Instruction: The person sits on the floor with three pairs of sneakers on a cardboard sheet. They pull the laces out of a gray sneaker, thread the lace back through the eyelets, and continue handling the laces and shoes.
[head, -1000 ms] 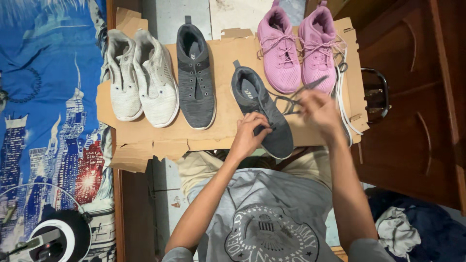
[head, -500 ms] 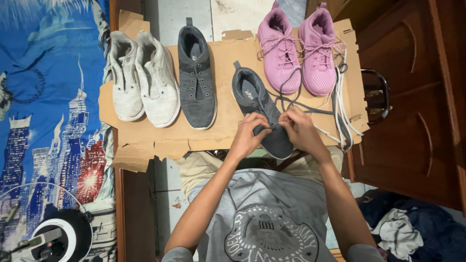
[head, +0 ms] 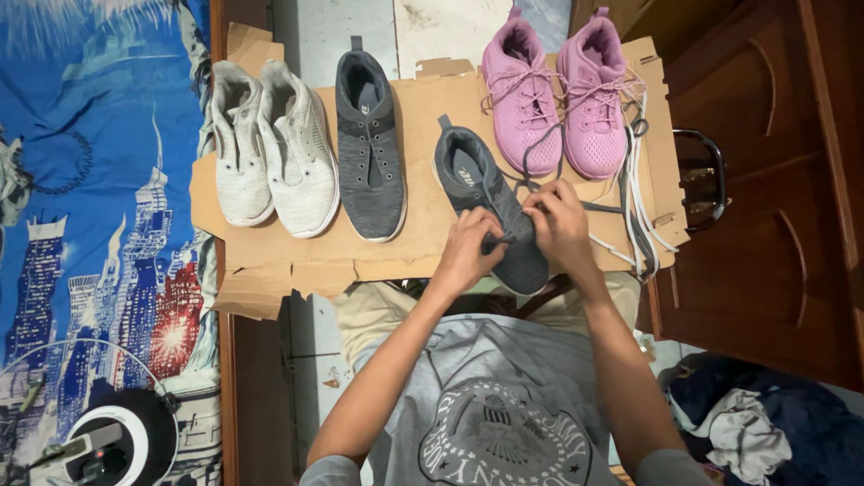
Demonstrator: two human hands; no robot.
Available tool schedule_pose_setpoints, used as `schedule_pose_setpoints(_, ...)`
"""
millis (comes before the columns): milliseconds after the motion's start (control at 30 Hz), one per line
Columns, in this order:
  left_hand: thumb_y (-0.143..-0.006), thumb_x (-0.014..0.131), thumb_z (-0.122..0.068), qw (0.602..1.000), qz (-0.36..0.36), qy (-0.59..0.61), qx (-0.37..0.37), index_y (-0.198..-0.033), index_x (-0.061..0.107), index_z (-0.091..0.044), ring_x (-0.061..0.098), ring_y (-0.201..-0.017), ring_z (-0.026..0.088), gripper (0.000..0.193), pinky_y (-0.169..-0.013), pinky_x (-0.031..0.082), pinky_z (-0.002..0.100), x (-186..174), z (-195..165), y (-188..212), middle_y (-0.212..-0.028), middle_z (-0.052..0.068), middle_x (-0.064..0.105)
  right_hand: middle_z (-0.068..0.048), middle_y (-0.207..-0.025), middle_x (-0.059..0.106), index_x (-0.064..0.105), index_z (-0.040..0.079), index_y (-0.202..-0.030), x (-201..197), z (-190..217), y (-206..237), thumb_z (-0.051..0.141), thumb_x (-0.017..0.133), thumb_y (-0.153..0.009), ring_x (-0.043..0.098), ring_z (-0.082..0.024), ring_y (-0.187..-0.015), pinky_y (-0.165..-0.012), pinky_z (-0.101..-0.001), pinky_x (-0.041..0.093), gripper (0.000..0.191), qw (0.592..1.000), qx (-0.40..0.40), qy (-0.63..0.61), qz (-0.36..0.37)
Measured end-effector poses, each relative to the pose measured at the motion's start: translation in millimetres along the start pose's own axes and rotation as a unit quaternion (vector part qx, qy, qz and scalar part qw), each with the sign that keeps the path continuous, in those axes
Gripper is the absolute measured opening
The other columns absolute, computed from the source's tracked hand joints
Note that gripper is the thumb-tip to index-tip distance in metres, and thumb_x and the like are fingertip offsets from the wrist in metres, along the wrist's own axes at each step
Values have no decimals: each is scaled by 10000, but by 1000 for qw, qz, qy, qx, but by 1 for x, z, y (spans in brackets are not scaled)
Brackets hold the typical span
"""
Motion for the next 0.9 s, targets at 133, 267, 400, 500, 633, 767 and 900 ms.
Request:
schedule_pose_setpoints(133, -727, 769, -41, 998, -24, -48, 11, -927, 627, -47, 542, -1025, 325, 245, -857, 426, 431, -3, -20, 11, -1057, 99, 585, -192, -1103, 553, 636, 4, -1017, 6, -11, 6, 0, 690, -885, 583, -372, -1081, -938, -425, 483, 143, 999, 5, -33, 33)
schedule_pose_setpoints(267, -773, 729, -64, 996, 26, -75, 45, -958, 634, -39, 520, -1044, 342, 210, -856, 410, 447, -6, -25, 7, -1065, 117, 566, -213, -1213, 597, 606, -16, -1206, 7, -4, 17, 28, 631, -949, 551, -419, -1211, -1043, -470, 430, 262, 997, -40, 4, 71)
schedule_pose_setpoints(400, -726, 731, -98, 991, 118, -42, 41, -903, 605, -26, 509, -1033, 338, 229, -910, 440, 432, -28, -7, -1, -1050, 108, 564, -157, -1054, 637, 626, 35, -1116, 14, -4, 28, 99, 665, -930, 580, -366, -1085, -964, -467, 445, 200, 991, 28, 37, 125)
schedule_pose_setpoints(500, -747, 716, -87, 994, 96, -12, 53, -924, 588, -20, 512, -1109, 343, 229, -993, 439, 425, -57, 0, 4, -1148, 120, 566, -145, -992, 639, 637, 62, -1037, 23, 3, 36, 122, 719, -882, 571, -353, -1030, -948, -475, 421, 185, 988, -8, 64, 139)
schedule_pose_setpoints(633, -810, 785, -173, 998, -20, -63, 4, -1175, 564, -31, 478, -1303, 403, 451, -1111, 380, 470, -79, -2, 26, -1360, 198, 507, -134, -1056, 614, 611, 57, -1124, 34, 14, 39, 92, 723, -878, 566, -338, -1079, -1024, -492, 381, 273, 987, -30, 52, 148)
schedule_pose_setpoints(767, -682, 911, -342, 986, -67, -83, -129, -1518, 217, 77, 377, -1299, 489, 1164, -1110, 271, 564, -48, -13, 55, -1435, 320, 383, -250, -1315, 525, 510, -26, -1363, 20, 34, 28, 86, 733, -827, 475, -436, -1230, -1066, -524, 331, 591, 991, -99, 64, 56)
schedule_pose_setpoints(900, -626, 935, -381, 983, -75, -124, -111, -1549, 98, 104, 309, -1387, 510, 1337, -1133, 241, 576, -20, -21, 64, -1529, 365, 285, -247, -1358, 540, 516, -12, -1378, 23, 39, 8, 30, 714, -810, 494, -415, -1277, -1100, -507, 334, 603, 986, -101, 83, 102)
Point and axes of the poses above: each hand's wrist, its own y-axis away from the middle knuckle, its own x-axis out of the palm, z = x × y, the point moved 5 cm from there along -y, towards the middle knuckle
